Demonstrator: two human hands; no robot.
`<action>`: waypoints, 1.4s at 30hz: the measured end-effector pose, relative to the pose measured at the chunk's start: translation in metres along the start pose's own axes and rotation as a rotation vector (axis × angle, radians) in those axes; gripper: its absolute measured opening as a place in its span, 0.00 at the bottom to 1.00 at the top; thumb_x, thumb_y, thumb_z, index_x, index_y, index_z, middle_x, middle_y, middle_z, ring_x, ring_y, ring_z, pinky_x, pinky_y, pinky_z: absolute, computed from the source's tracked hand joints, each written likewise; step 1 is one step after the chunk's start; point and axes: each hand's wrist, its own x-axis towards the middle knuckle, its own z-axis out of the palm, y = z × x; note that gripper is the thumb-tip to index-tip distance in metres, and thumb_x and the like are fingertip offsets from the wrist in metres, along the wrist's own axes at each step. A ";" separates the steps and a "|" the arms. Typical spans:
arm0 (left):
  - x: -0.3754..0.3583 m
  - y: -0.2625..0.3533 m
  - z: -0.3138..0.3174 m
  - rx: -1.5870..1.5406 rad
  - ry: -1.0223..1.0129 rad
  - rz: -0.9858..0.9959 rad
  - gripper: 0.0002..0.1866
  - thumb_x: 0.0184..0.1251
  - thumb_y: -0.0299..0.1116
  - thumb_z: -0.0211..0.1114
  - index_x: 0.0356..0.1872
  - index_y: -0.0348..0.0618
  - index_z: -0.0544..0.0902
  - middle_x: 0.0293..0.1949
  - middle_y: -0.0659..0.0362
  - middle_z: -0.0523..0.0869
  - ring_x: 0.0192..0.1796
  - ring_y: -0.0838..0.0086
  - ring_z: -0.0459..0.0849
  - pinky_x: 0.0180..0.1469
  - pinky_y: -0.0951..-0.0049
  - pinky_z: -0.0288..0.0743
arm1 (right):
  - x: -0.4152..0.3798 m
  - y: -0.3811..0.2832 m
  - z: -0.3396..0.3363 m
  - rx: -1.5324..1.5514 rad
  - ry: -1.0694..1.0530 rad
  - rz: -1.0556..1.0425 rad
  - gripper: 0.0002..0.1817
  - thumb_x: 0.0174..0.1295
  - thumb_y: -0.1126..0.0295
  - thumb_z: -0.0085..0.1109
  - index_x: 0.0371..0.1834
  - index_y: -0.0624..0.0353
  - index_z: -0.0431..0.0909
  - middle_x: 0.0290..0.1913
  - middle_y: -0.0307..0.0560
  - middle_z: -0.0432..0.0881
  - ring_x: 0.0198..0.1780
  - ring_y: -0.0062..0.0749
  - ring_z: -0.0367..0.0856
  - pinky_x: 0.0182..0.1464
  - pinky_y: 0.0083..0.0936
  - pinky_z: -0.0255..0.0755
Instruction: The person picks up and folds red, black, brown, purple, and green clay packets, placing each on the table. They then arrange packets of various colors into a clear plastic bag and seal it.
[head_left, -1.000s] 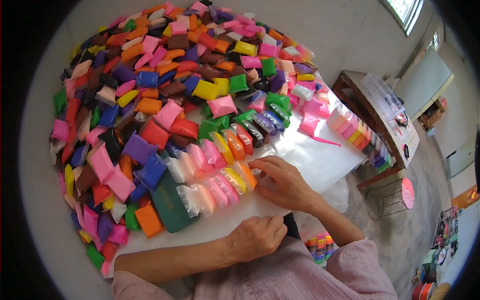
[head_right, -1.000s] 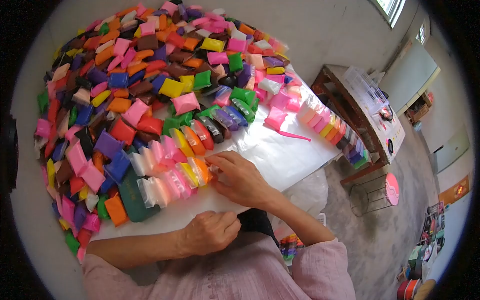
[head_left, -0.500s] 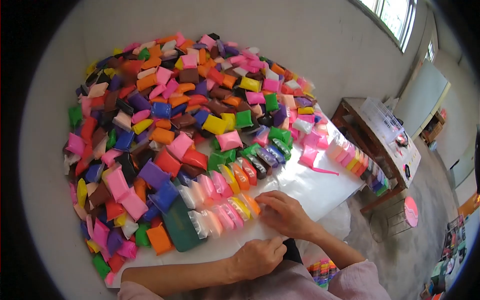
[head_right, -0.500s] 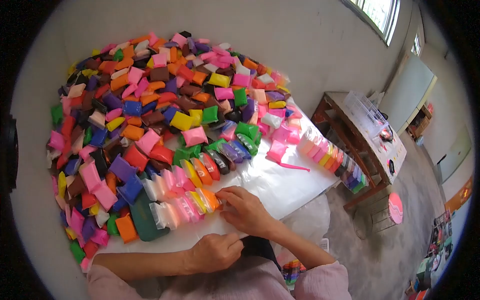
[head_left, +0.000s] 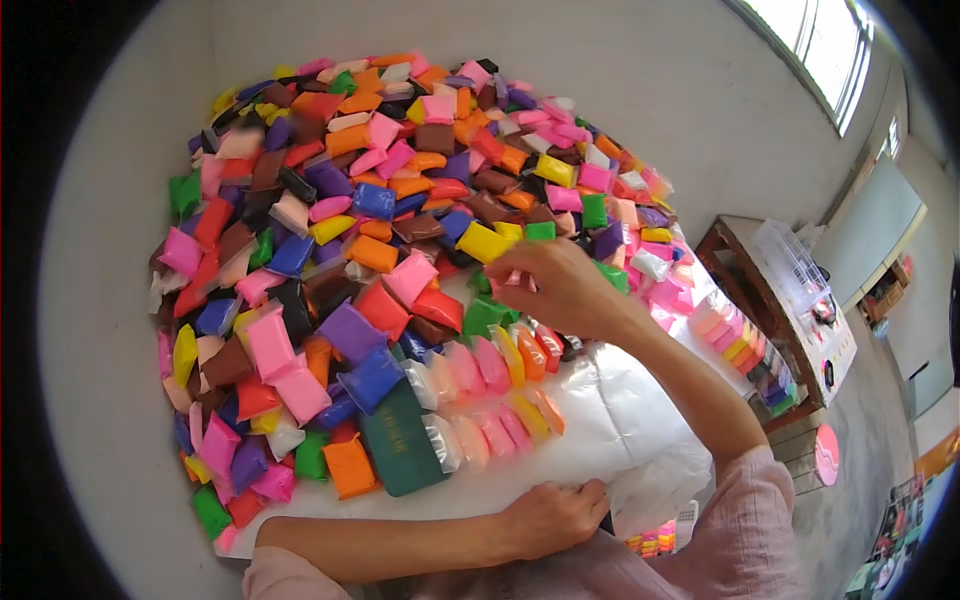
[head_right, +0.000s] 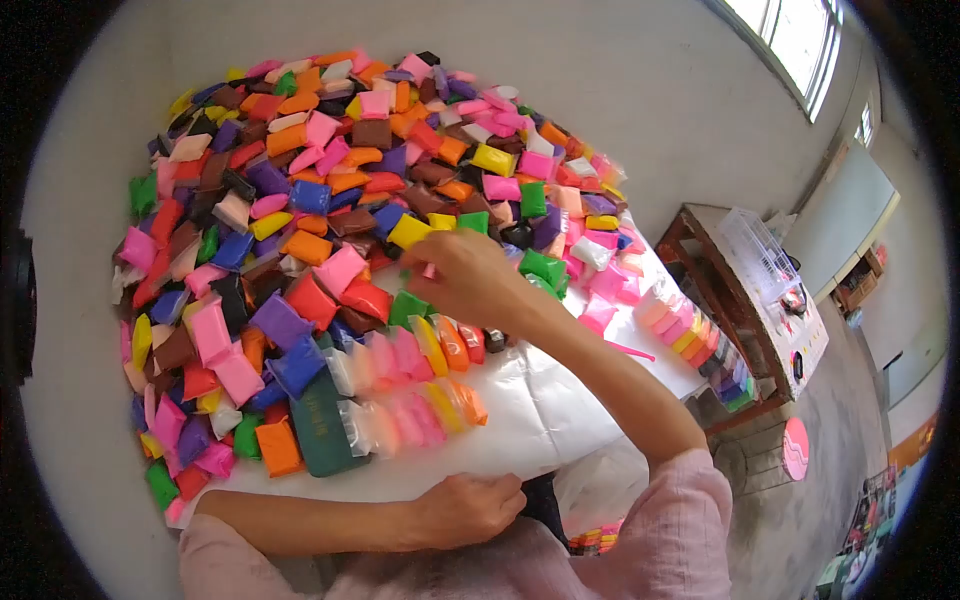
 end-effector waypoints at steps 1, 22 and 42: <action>0.000 0.000 0.000 0.002 -0.002 0.002 0.04 0.52 0.29 0.62 0.27 0.41 0.77 0.29 0.56 0.75 0.28 0.70 0.82 0.27 0.72 0.78 | 0.018 -0.001 0.009 -0.041 -0.062 -0.027 0.15 0.56 0.65 0.64 0.43 0.63 0.83 0.40 0.51 0.84 0.39 0.42 0.83 0.40 0.36 0.76; -0.004 -0.001 0.004 -0.206 0.054 -0.118 0.05 0.56 0.30 0.64 0.27 0.41 0.76 0.28 0.56 0.75 0.29 0.66 0.80 0.26 0.66 0.76 | -0.030 -0.040 -0.038 -0.225 -0.017 -0.093 0.27 0.42 0.75 0.66 0.51 0.57 0.75 0.50 0.47 0.78 0.49 0.45 0.79 0.49 0.39 0.73; 0.017 0.007 -0.005 0.085 0.021 -0.430 0.10 0.62 0.29 0.66 0.36 0.39 0.73 0.34 0.52 0.72 0.29 0.62 0.82 0.27 0.67 0.77 | -0.239 -0.036 0.035 -0.193 0.192 0.186 0.30 0.59 0.68 0.61 0.66 0.61 0.69 0.68 0.53 0.70 0.64 0.47 0.70 0.67 0.46 0.61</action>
